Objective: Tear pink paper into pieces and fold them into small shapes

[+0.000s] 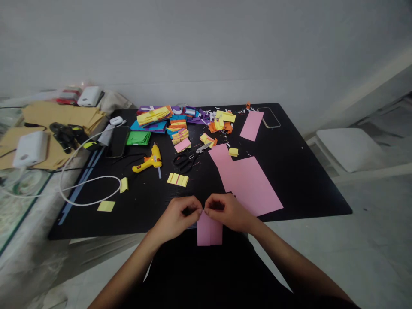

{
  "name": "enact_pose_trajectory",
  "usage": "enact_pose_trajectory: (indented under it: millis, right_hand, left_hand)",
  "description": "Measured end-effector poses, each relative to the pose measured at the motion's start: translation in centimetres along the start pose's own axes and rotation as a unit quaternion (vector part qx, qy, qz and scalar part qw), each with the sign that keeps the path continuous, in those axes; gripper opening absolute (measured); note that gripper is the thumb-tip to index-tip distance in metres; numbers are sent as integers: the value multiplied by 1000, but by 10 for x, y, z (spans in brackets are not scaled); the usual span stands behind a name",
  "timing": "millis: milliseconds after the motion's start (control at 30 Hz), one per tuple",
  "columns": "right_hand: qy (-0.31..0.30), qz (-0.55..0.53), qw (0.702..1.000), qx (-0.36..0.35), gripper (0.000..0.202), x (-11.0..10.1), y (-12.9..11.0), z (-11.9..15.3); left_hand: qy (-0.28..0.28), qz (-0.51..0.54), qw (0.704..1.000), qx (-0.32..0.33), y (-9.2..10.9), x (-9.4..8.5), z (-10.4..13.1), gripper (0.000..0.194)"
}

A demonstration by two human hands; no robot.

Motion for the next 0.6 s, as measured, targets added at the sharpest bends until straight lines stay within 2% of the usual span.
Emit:
enact_pose_trajectory:
  millis: [100,200,267,433,600]
  right_hand:
    - [-3,0,1000,-4,4,-4,-2,1]
    - [48,2,999,-5,6,-17,-2,0]
    - [79,-13,997,1,10,-22,-2,-2]
    - [110,-74,991,25,19,-16,4,-9]
    - [129,-106,985,47,21,-11,8,-8]
  left_hand:
    - [-2,-35,999,13,-3,-11,3,13]
    - [42,-44,998,5,-12,-29,5,11]
    - [63,-27,998,-10,-16,-35,5,15]
    - [58,62,996,-7,-10,-23,2,17]
    - [29,147,989,5,-6,-8,0,32]
Point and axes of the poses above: each hand's wrist, its own z-axis away from the middle knuckle, its own x-axis out of the palm, y = z × x, the point moved 5 cm from there along -z, towards the middle knuckle, and after that the axes turned 8 degrees about -x, right-handed, at the moved point
